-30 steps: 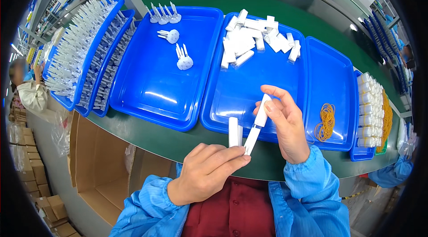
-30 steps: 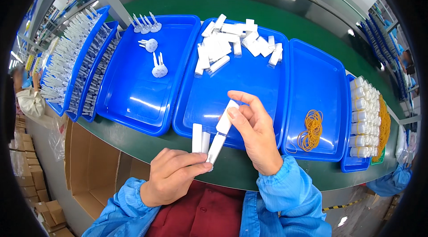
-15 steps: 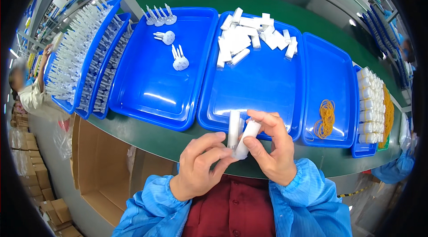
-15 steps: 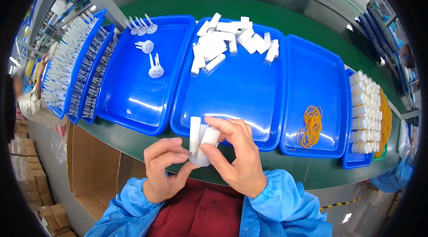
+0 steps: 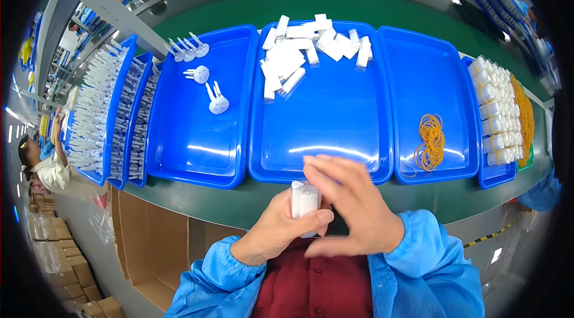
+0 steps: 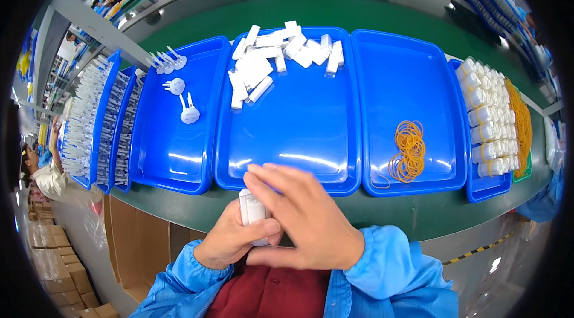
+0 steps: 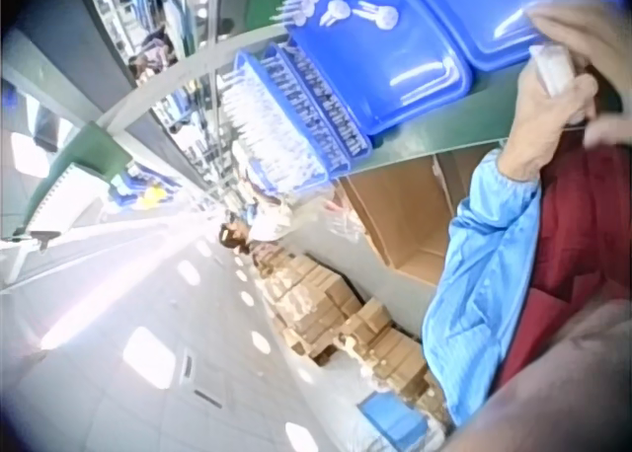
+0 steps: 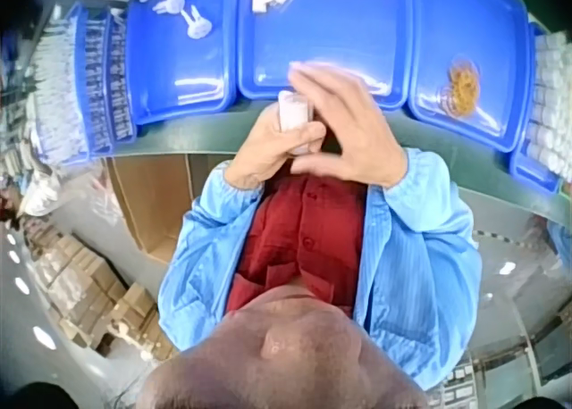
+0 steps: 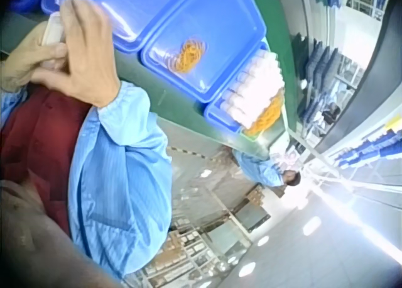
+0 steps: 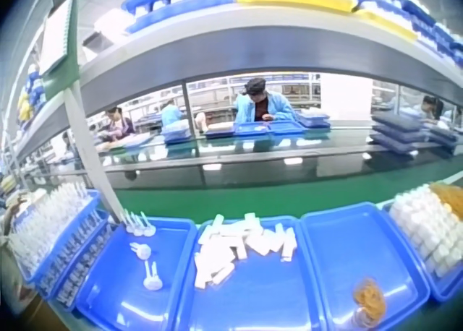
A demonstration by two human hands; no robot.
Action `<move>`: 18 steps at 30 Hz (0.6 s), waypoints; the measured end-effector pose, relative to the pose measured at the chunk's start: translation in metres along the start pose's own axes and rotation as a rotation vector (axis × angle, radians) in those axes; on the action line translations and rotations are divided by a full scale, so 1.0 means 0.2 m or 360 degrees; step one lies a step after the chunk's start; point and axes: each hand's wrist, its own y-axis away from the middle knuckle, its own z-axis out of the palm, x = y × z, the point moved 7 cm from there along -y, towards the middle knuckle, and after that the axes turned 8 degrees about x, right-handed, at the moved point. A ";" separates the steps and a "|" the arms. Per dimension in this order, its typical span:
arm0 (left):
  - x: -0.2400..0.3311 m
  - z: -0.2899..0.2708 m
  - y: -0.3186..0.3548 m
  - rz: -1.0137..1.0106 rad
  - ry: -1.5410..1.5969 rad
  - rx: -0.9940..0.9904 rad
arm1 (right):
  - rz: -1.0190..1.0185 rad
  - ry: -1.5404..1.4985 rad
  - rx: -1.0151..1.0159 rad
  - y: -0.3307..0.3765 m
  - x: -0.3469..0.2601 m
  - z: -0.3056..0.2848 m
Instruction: Group multiple small white cylindrical components and secure them with a rubber band.
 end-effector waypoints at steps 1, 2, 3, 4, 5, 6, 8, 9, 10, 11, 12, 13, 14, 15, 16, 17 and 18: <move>0.00 0.02 -0.01 0.0038 0.0029 0.0115 | -0.0073 0.0146 -0.0078 0.02 -0.01 0.02; 0.00 0.06 -0.01 0.0075 0.0057 0.0230 | -0.0144 0.0292 -0.0155 0.05 -0.01 0.04; -0.01 0.09 -0.02 0.0108 0.0088 0.0319 | -0.0204 0.0463 -0.0232 0.08 -0.01 0.04; -0.08 0.07 -0.03 0.0007 0.0069 0.0252 | -0.0238 0.0470 -0.0217 0.08 -0.02 0.02; -0.09 0.09 -0.03 -0.0039 0.0167 0.0212 | -0.0224 0.0437 -0.0220 0.09 -0.02 0.01; -0.09 0.12 -0.02 -0.0091 0.0260 0.0172 | -0.0207 0.0403 -0.0218 0.10 -0.02 0.00; -0.11 0.16 -0.02 -0.0189 0.0527 -0.0001 | -0.0132 0.0310 -0.0194 0.14 -0.01 -0.02; -0.12 0.17 -0.02 -0.0223 0.0489 0.0007 | -0.0117 0.0301 -0.0200 0.16 -0.01 -0.03; -0.13 0.18 -0.03 -0.0255 0.0451 0.0016 | -0.0102 0.0292 -0.0207 0.19 0.00 -0.03; -0.14 0.19 -0.04 -0.0288 0.0414 0.0024 | -0.0086 0.0282 -0.0214 0.20 0.01 -0.04; -0.15 0.19 -0.04 -0.0289 0.0305 0.0048 | -0.0034 0.0264 -0.0270 0.21 0.04 -0.04; -0.16 0.18 -0.05 -0.0290 0.0198 0.0072 | 0.0035 0.0211 -0.0232 0.21 0.06 -0.08; -0.17 0.17 -0.06 -0.0290 0.0091 0.0095 | 0.0105 0.0159 -0.0194 0.21 0.08 -0.14; -0.16 0.15 -0.06 -0.0210 -0.0049 0.0143 | 0.0177 0.0110 -0.0154 0.21 0.11 -0.21; -0.15 0.11 -0.05 -0.0128 -0.0188 0.0201 | 0.0133 0.0154 0.0011 0.21 0.14 -0.31; -0.14 0.09 -0.05 -0.0045 -0.0326 0.0259 | 0.0185 0.0338 0.0154 0.23 0.21 -0.41; -0.10 0.08 -0.06 0.0051 -0.0368 0.0409 | 0.0322 0.0564 0.0278 0.26 0.28 -0.52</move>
